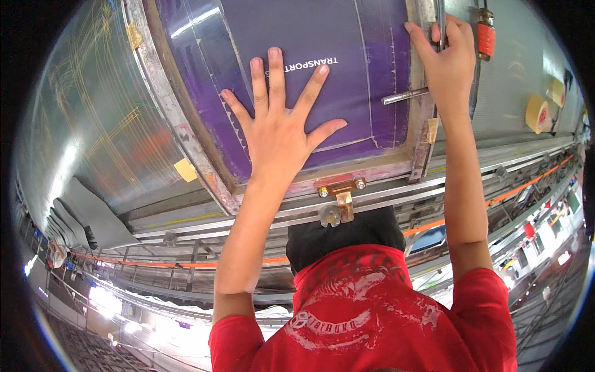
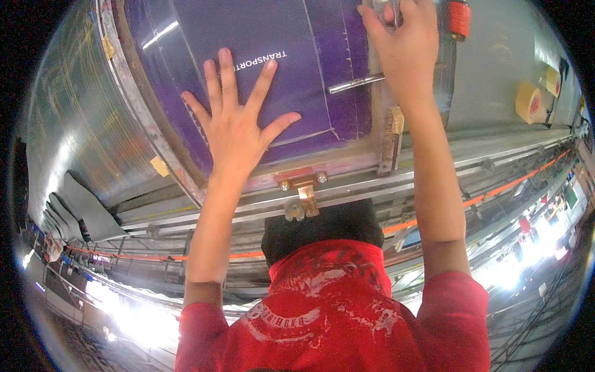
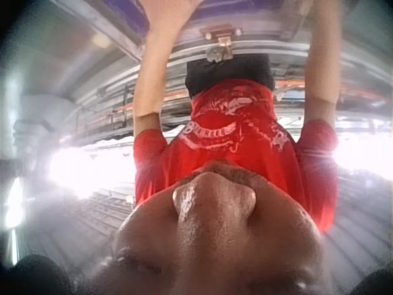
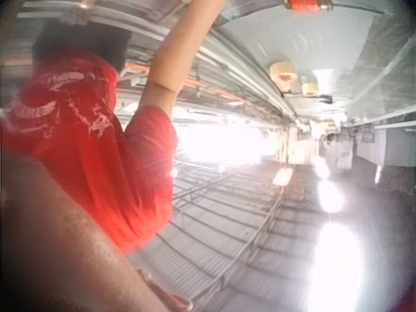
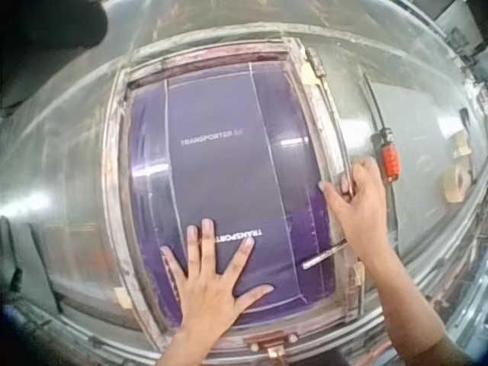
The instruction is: The person aligns a purple solar panel into a metal frame on a workbench, repeatedly pressing and adjusting it to fit. They use a metal tool to secure the panel and then place a clear protective sheet over it, smoothing it down by hand.
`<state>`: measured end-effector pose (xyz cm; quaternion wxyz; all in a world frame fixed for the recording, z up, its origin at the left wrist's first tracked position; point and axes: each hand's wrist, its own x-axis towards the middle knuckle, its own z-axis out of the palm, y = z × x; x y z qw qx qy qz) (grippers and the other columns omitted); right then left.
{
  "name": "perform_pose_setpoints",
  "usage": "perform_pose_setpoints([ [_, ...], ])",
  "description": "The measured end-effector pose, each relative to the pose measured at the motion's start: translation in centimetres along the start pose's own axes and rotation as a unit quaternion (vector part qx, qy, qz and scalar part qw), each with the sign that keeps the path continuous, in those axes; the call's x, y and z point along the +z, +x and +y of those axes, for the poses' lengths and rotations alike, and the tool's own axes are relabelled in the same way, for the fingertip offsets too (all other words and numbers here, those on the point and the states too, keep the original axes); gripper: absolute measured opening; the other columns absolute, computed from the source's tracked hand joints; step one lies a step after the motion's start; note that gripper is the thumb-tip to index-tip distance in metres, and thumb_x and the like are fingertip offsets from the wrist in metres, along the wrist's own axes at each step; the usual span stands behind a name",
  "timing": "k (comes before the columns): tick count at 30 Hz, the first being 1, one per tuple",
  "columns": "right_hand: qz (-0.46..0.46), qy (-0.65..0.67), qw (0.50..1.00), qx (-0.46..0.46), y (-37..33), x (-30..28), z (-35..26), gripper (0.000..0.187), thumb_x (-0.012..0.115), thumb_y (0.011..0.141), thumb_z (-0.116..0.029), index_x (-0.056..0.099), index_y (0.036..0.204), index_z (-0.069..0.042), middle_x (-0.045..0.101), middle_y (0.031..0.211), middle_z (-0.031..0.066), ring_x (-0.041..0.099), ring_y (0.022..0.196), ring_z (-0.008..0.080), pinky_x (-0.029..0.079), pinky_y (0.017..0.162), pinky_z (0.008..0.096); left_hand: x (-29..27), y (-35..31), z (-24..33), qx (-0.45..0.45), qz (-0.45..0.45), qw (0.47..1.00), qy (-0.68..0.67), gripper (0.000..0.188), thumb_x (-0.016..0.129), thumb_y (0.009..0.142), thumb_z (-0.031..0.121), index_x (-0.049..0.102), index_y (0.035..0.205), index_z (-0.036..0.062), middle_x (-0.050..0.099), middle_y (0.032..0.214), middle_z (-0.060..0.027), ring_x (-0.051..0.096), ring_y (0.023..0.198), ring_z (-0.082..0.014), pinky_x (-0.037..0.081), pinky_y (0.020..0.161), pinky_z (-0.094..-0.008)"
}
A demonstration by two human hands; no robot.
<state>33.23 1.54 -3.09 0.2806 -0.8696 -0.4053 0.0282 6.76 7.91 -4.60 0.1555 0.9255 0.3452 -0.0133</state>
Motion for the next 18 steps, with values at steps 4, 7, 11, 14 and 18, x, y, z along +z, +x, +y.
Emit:
perform_pose_setpoints([
  [4, 0.008, 0.006, 0.999, -0.043, -0.16, 0.38, 0.25, 0.04, 0.087, 0.082, -0.023, 0.054, 0.077, -0.001, 0.063, 0.105, 0.0079, 0.054, 0.078, 0.0167, 0.046, 0.072, 0.0299, 0.2, -0.1, -0.1, -0.014, 0.02, 1.0, -0.013, 0.093, 0.062, 0.073, 0.083, 0.042, 0.155, 0.0437, 0.012, 0.169, -0.0243, 0.012, 0.155, -0.0468, 0.009, 0.113, -0.0786],
  [7, 0.011, 0.008, 0.999, -0.037, -0.29, 0.2, 0.03, 0.04, 0.086, 0.083, -0.023, 0.054, 0.077, -0.001, 0.063, 0.106, 0.0079, 0.055, 0.079, 0.0165, 0.046, 0.073, 0.03, 0.71, -0.21, -0.02, -0.048, 0.061, 0.996, -0.045, 0.099, 0.065, 0.068, 0.085, 0.042, 0.155, 0.0436, 0.01, 0.167, -0.0305, 0.01, 0.154, -0.0511, 0.011, 0.113, -0.0775],
  [11, -0.015, 0.0, 1.0, 0.026, -0.39, 0.22, -0.5, 0.039, 0.086, 0.084, -0.022, 0.053, 0.076, -0.002, 0.064, 0.111, 0.0081, 0.055, 0.079, 0.0156, 0.046, 0.075, 0.0299, 0.22, 0.05, 0.06, -0.049, 0.022, 0.999, 0.002, 0.103, 0.066, 0.065, 0.087, 0.042, 0.155, 0.0433, 0.008, 0.166, -0.0333, 0.01, 0.153, -0.0537, 0.011, 0.113, -0.0771],
  [14, -0.006, -0.013, 1.0, -0.025, -0.42, 0.12, 0.36, 0.04, 0.085, 0.084, -0.023, 0.053, 0.076, -0.002, 0.064, 0.113, 0.0078, 0.054, 0.078, 0.0145, 0.046, 0.075, 0.0292, 0.25, 0.04, 0.07, -0.049, 0.016, 0.999, 0.001, 0.104, 0.066, 0.064, 0.087, 0.041, 0.155, 0.0436, 0.008, 0.166, -0.0336, 0.009, 0.153, -0.0544, 0.011, 0.113, -0.0772],
  [18, -0.034, -0.014, 0.999, 0.016, -0.38, -0.21, 0.16, 0.042, 0.085, 0.084, -0.024, 0.051, 0.075, -0.002, 0.064, 0.113, 0.0081, 0.053, 0.08, 0.0136, 0.045, 0.076, 0.0279, 0.4, -0.1, -0.04, -0.055, 0.026, 0.998, -0.023, 0.107, 0.067, 0.062, 0.087, 0.04, 0.156, 0.0434, 0.006, 0.166, -0.0352, 0.008, 0.153, -0.0556, 0.011, 0.113, -0.0769],
])
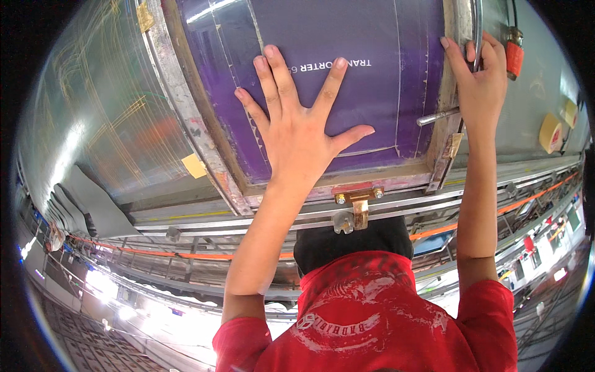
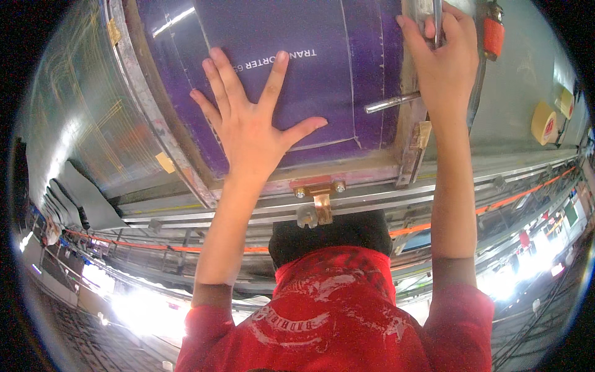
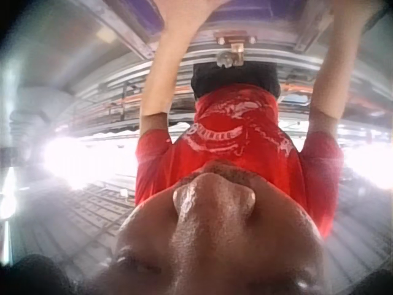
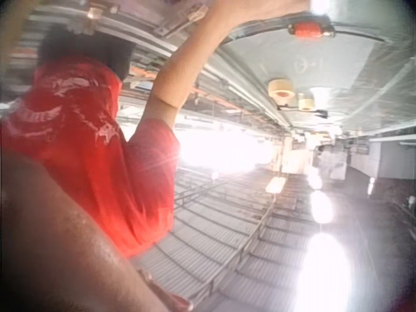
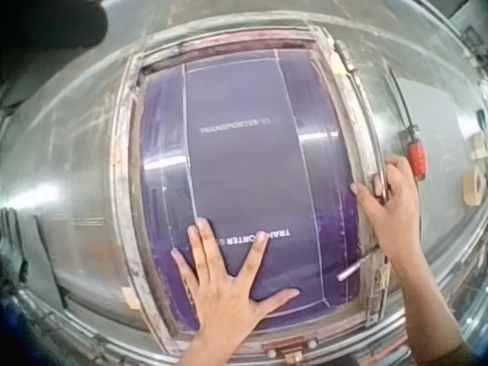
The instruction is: The person aligns a purple solar panel into a metal frame on a workbench, repeatedly pressing and adjusting it to fit. They use a metal tool to secure the panel and then place a clear protective sheet over it, smoothing it down by hand.
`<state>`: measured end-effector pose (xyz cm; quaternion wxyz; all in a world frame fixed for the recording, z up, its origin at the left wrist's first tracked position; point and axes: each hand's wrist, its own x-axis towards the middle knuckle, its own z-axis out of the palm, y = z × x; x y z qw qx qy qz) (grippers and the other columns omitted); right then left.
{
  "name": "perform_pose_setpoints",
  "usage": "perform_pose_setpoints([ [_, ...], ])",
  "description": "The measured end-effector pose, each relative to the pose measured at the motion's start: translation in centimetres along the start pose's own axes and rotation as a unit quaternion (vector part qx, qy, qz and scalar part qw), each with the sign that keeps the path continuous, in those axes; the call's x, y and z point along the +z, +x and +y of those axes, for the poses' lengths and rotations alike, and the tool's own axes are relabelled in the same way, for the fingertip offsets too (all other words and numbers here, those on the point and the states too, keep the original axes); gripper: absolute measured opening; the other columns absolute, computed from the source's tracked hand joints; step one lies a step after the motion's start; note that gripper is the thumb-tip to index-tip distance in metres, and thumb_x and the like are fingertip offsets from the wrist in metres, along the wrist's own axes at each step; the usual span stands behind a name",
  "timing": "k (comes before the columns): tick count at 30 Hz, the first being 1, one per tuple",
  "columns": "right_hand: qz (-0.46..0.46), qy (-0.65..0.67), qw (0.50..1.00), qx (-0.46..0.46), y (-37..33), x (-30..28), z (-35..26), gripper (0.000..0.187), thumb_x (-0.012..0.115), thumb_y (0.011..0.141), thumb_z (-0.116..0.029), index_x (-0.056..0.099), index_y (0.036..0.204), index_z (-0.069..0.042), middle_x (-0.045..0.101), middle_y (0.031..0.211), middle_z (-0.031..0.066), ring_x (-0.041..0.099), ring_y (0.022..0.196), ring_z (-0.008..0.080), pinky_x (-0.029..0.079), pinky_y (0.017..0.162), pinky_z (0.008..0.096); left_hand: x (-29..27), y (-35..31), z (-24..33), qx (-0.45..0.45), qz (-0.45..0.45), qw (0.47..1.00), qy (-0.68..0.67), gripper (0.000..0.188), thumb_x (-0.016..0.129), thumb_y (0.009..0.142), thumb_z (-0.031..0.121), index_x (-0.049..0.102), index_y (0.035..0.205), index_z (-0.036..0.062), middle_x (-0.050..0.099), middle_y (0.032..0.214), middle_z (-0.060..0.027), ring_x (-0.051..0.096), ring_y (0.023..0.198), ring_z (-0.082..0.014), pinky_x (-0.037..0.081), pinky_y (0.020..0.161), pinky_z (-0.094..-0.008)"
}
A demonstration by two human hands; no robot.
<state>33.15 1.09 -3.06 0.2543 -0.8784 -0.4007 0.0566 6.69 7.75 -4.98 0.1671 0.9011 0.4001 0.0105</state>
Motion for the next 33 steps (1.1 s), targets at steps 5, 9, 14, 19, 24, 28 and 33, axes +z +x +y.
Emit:
perform_pose_setpoints([
  [5, 0.001, 0.002, 1.0, -0.019, 0.0, -0.2, 0.7, 0.042, 0.086, 0.082, -0.028, 0.052, 0.077, -0.003, 0.065, 0.11, 0.0105, 0.06, 0.088, 0.0241, 0.048, 0.082, 0.0341, 0.0, -0.6, -0.2, -0.044, 0.042, 0.998, -0.03, 0.112, 0.067, 0.06, 0.09, 0.039, 0.157, 0.0429, 0.006, 0.165, -0.037, 0.006, 0.152, -0.0582, 0.01, 0.108, -0.0823],
  [9, -0.013, 0.022, 0.999, 0.025, 0.0, -0.3, 0.3, 0.04, 0.086, 0.082, -0.027, 0.054, 0.08, -0.003, 0.062, 0.102, 0.0064, 0.054, 0.082, 0.0177, 0.046, 0.08, 0.0294, -0.2, -0.4, 0.0, -0.048, -0.013, 0.998, 0.033, 0.113, 0.066, 0.059, 0.091, 0.038, 0.157, 0.043, 0.005, 0.165, -0.0373, 0.006, 0.151, -0.0593, 0.01, 0.103, -0.087],
  [14, -0.019, 0.042, 0.998, 0.032, -0.1, -0.5, 0.5, 0.039, 0.086, 0.082, -0.022, 0.052, 0.08, -0.002, 0.059, 0.098, 0.004, 0.05, 0.079, 0.015, 0.045, 0.077, 0.0275, -0.3, -0.3, 0.1, -0.05, -0.015, 0.998, 0.025, 0.11, 0.066, 0.06, 0.09, 0.04, 0.156, 0.0436, 0.006, 0.166, -0.0359, 0.006, 0.152, -0.0582, 0.01, 0.102, -0.0879],
  [19, -0.017, 0.135, 0.99, 0.024, -0.9, 0.0, 1.0, 0.039, 0.086, 0.083, -0.014, 0.049, 0.077, -0.004, 0.059, 0.104, 0.0023, 0.049, 0.082, 0.0075, 0.043, 0.074, 0.0218, -0.4, -0.7, 0.3, -0.039, -0.034, 0.997, 0.049, 0.099, 0.065, 0.065, 0.087, 0.044, 0.153, 0.0471, 0.007, 0.168, -0.0303, 0.004, 0.153, -0.0558, 0.008, 0.103, -0.0876],
  [24, 0.019, 0.034, 0.999, 0.019, -1.7, -0.4, -0.9, 0.041, 0.089, 0.081, -0.012, 0.048, 0.074, -0.005, 0.061, 0.118, 0.0061, 0.052, 0.085, 0.0065, 0.046, 0.075, 0.0219, -0.1, -0.7, 0.0, 0.0, -0.021, 0.998, 0.061, 0.091, 0.065, 0.069, 0.084, 0.046, 0.151, 0.0493, 0.007, 0.168, -0.0307, 0.006, 0.153, -0.0557, 0.007, 0.102, -0.0886],
  [28, 0.023, 0.025, 0.999, 0.036, -2.3, -0.4, -0.4, 0.039, 0.088, 0.081, -0.013, 0.051, 0.074, -0.003, 0.061, 0.114, 0.0081, 0.056, 0.087, 0.0117, 0.048, 0.078, 0.0256, -0.4, -0.4, 0.4, 0.0, -0.032, 0.998, 0.056, 0.092, 0.068, 0.069, 0.081, 0.044, 0.152, 0.049, 0.006, 0.167, -0.0316, 0.005, 0.152, -0.057, 0.009, 0.101, -0.0891],
  [33, 0.057, 0.04, 0.995, -0.067, -2.4, 0.4, 0.2, 0.036, 0.086, 0.083, -0.011, 0.051, 0.074, -0.004, 0.062, 0.111, 0.0111, 0.06, 0.091, 0.0183, 0.049, 0.081, 0.0305, -0.9, -0.3, 0.7, -0.003, -0.039, 0.998, 0.056, 0.092, 0.069, 0.07, 0.081, 0.044, 0.152, 0.0482, 0.005, 0.167, -0.0322, 0.004, 0.152, -0.0576, 0.01, 0.103, -0.088],
])
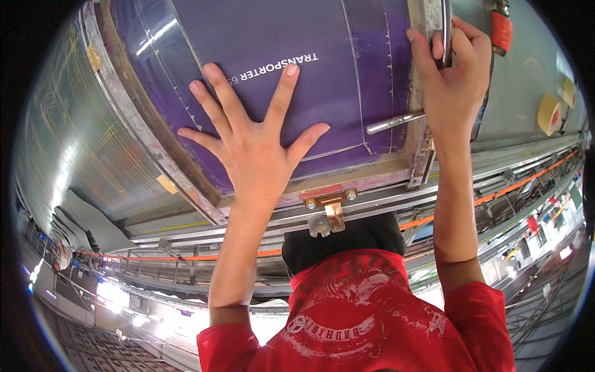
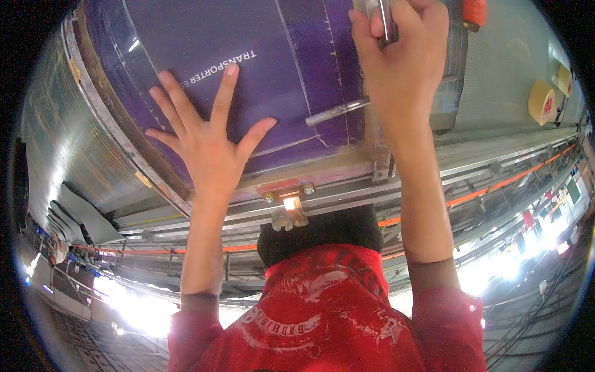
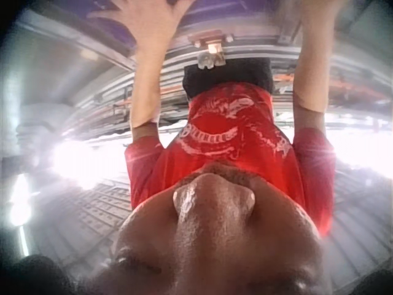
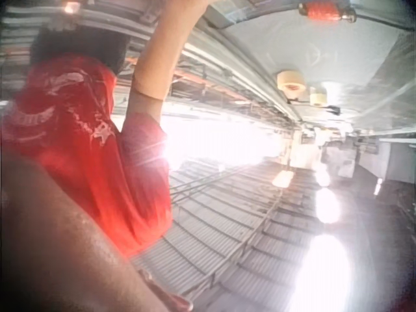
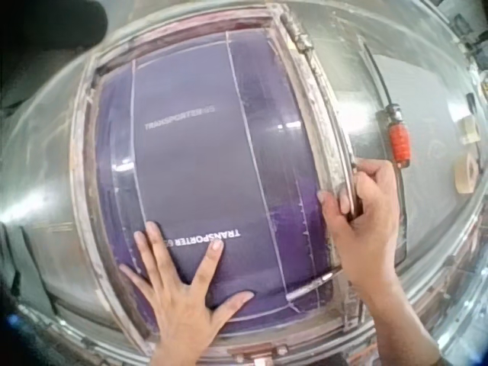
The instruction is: The person aligns a purple solar panel into a metal frame on a workbench, repeatedly pressing and adjusting it to fit. They use a metal tool to secure the panel and then place a clear protective sheet over it, smoothing it down by hand.
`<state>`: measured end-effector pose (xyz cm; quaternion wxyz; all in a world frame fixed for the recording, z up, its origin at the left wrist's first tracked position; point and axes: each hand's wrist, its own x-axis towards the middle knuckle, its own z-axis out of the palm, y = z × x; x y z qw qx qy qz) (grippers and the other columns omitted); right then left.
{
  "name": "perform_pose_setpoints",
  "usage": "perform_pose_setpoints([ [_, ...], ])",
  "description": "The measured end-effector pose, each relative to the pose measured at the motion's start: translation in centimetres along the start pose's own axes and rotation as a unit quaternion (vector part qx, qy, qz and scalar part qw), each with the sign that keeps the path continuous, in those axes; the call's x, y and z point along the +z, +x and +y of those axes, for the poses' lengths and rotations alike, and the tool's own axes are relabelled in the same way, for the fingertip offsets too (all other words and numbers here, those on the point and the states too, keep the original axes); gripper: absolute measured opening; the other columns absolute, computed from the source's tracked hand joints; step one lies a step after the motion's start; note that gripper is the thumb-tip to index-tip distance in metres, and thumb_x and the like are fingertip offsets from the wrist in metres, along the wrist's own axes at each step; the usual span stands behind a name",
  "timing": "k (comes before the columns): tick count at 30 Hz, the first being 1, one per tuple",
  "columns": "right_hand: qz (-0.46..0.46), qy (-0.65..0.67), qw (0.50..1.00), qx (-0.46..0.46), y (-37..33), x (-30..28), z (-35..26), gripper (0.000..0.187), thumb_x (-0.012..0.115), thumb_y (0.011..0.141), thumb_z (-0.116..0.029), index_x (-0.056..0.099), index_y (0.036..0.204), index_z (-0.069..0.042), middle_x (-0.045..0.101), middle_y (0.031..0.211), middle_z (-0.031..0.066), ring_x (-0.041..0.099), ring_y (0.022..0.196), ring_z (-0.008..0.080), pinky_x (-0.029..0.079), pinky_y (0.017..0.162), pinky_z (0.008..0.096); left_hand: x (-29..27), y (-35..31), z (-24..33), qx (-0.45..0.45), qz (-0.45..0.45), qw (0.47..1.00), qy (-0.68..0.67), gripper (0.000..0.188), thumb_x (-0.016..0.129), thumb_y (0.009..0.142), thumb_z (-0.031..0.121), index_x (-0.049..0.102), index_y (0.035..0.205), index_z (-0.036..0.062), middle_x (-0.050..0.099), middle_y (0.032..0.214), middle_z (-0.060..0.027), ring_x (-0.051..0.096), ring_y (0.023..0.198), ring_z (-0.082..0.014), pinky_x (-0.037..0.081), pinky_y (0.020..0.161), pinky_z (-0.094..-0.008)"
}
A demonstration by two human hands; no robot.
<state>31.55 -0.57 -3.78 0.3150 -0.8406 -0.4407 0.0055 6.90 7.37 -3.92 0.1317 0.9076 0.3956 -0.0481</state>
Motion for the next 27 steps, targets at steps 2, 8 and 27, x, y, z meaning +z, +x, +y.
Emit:
perform_pose_setpoints([
  [2, -0.009, -0.002, 1.0, 0.008, 0.1, -0.2, -0.1, 0.036, 0.085, 0.083, -0.011, 0.051, 0.074, -0.004, 0.062, 0.111, 0.0115, 0.059, 0.095, 0.02, 0.049, 0.082, 0.0322, 0.0, 0.1, -0.1, 0.001, 0.008, 1.0, -0.005, 0.091, 0.069, 0.07, 0.081, 0.045, 0.152, 0.0479, 0.004, 0.167, -0.0317, 0.004, 0.153, -0.0564, 0.009, 0.104, -0.0872],
  [8, -0.029, -0.034, 0.997, 0.059, 0.1, -0.6, -1.2, 0.034, 0.085, 0.083, -0.012, 0.053, 0.076, -0.004, 0.061, 0.108, 0.0089, 0.059, 0.094, 0.0195, 0.049, 0.08, 0.0333, -0.6, 1.9, 1.3, 0.067, 0.013, 0.998, -0.003, 0.09, 0.062, 0.069, 0.087, 0.048, 0.149, 0.0493, 0.007, 0.168, -0.0287, 0.005, 0.154, -0.053, 0.006, 0.105, -0.0863],
  [27, -0.034, -0.032, 0.999, 0.012, -0.4, -0.4, -0.1, 0.033, 0.083, 0.086, -0.016, 0.055, 0.076, -0.004, 0.063, 0.114, 0.0105, 0.06, 0.099, 0.0213, 0.048, 0.087, 0.0334, 0.2, 1.6, 0.3, 0.046, 0.034, 0.998, -0.026, 0.094, 0.064, 0.067, 0.086, 0.047, 0.151, 0.0468, 0.008, 0.168, -0.0298, 0.009, 0.153, -0.0547, 0.011, 0.106, -0.0848],
])
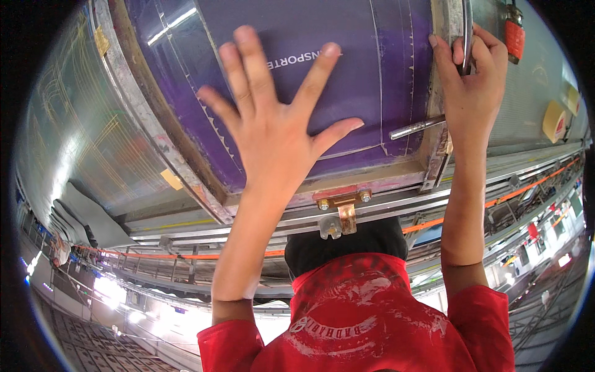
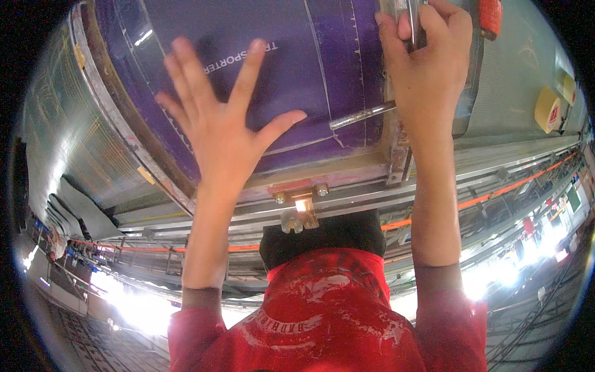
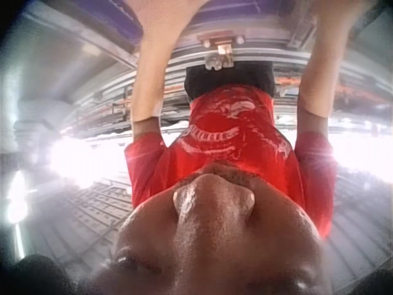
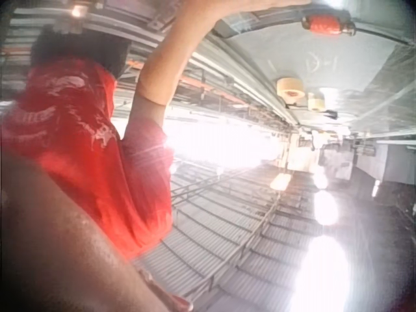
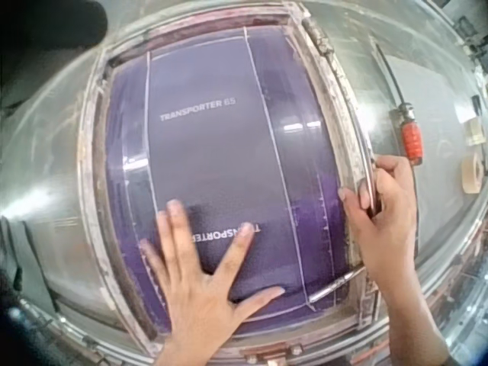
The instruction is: The person aligns a purple solar panel into a metal frame on a workbench, repeatedly pressing and adjusting it to fit. They use a metal tool to secure the panel and then place a clear protective sheet over it, smoothing it down by hand.
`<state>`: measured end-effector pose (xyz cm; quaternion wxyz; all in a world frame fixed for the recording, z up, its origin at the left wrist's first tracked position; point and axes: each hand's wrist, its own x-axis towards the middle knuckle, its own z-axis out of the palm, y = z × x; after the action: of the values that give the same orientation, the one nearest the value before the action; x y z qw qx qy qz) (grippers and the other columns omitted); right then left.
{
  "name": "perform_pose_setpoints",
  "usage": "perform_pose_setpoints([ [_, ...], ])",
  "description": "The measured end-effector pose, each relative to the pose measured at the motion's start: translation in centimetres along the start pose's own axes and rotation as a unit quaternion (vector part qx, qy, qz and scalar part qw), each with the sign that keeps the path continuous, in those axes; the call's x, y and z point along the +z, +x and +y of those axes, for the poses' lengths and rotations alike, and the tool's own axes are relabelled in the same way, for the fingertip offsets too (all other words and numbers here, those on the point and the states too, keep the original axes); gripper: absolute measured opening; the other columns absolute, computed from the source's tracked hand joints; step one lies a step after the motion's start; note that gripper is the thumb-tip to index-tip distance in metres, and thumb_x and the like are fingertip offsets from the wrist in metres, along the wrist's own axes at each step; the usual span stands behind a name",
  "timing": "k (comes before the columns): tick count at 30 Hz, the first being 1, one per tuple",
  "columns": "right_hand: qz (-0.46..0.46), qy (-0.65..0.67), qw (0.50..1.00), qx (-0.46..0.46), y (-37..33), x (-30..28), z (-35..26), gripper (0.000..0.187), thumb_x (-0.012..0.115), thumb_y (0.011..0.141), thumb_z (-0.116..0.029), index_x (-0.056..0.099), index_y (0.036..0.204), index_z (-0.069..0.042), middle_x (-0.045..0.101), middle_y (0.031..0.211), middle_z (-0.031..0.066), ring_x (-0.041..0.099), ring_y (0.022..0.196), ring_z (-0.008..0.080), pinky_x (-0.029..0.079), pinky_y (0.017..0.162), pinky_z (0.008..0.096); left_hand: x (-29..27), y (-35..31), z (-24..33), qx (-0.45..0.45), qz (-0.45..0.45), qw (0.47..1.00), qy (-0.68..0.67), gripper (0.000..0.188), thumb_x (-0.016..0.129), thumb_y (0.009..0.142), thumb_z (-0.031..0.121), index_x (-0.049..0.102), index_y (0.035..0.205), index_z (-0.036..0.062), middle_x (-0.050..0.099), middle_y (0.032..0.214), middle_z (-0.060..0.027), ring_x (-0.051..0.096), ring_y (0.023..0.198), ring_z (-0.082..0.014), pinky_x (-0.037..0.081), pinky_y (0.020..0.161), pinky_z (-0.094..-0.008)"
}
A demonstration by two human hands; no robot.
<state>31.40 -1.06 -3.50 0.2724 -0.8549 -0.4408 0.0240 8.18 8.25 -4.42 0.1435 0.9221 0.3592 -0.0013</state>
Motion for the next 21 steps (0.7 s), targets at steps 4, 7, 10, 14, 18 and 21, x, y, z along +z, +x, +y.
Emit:
perform_pose_setpoints([
  [4, -0.007, -0.023, 1.0, 0.02, 0.0, -0.1, -0.4, 0.034, 0.084, 0.086, -0.016, 0.053, 0.075, -0.004, 0.063, 0.114, 0.01, 0.061, 0.099, 0.0206, 0.048, 0.087, 0.0331, 0.5, -1.0, -0.3, -0.029, -0.009, 0.999, 0.023, 0.095, 0.063, 0.068, 0.087, 0.046, 0.152, 0.0467, 0.009, 0.168, -0.0294, 0.011, 0.152, -0.0557, 0.012, 0.107, -0.0845],
  [7, 0.002, -0.031, 1.0, -0.002, -0.2, 0.0, 0.3, 0.034, 0.084, 0.086, -0.016, 0.054, 0.075, -0.004, 0.063, 0.114, 0.0098, 0.061, 0.099, 0.0204, 0.048, 0.087, 0.0324, 0.6, -0.9, -0.1, -0.029, -0.014, 0.999, 0.029, 0.095, 0.063, 0.068, 0.088, 0.046, 0.152, 0.0469, 0.01, 0.168, -0.0288, 0.011, 0.152, -0.0561, 0.012, 0.106, -0.0849],
  [10, -0.001, -0.044, 0.999, 0.003, -0.2, -0.1, 0.2, 0.034, 0.084, 0.086, -0.016, 0.054, 0.075, -0.004, 0.063, 0.114, 0.0095, 0.06, 0.098, 0.0202, 0.048, 0.088, 0.0323, 0.7, -1.0, -0.2, -0.029, -0.011, 0.999, 0.026, 0.095, 0.063, 0.068, 0.087, 0.046, 0.152, 0.047, 0.01, 0.168, -0.0286, 0.011, 0.152, -0.0561, 0.012, 0.106, -0.0853],
  [14, -0.001, -0.012, 1.0, 0.007, -0.3, -0.2, -0.3, 0.033, 0.084, 0.086, -0.015, 0.055, 0.076, -0.003, 0.063, 0.114, 0.0111, 0.061, 0.102, 0.0231, 0.048, 0.089, 0.0332, 0.5, -0.9, -0.2, -0.029, -0.009, 0.999, 0.023, 0.093, 0.064, 0.069, 0.086, 0.046, 0.152, 0.0465, 0.01, 0.168, -0.0288, 0.011, 0.152, -0.0557, 0.012, 0.106, -0.0852],
  [18, 0.037, -0.018, 0.998, -0.057, -0.4, 0.4, 0.2, 0.021, 0.079, 0.083, -0.012, 0.061, 0.087, -0.001, 0.06, 0.112, 0.0207, 0.058, 0.105, 0.0421, 0.048, 0.089, 0.0486, -0.5, -0.9, -0.2, -0.03, -0.019, 0.999, 0.027, 0.092, 0.065, 0.071, 0.083, 0.045, 0.153, 0.0448, 0.01, 0.168, -0.0291, 0.01, 0.153, -0.0545, 0.011, 0.107, -0.0844],
  [21, 0.034, 0.046, 0.998, -0.03, -0.6, 0.6, 0.4, 0.025, 0.081, 0.08, -0.018, 0.063, 0.082, -0.001, 0.058, 0.121, 0.0274, 0.056, 0.111, 0.0452, 0.048, 0.095, 0.0485, -0.5, -1.1, -0.4, -0.034, -0.003, 0.999, 0.004, 0.092, 0.068, 0.074, 0.079, 0.044, 0.154, 0.0425, 0.01, 0.169, -0.0267, 0.008, 0.155, -0.0489, 0.004, 0.112, -0.0799],
])
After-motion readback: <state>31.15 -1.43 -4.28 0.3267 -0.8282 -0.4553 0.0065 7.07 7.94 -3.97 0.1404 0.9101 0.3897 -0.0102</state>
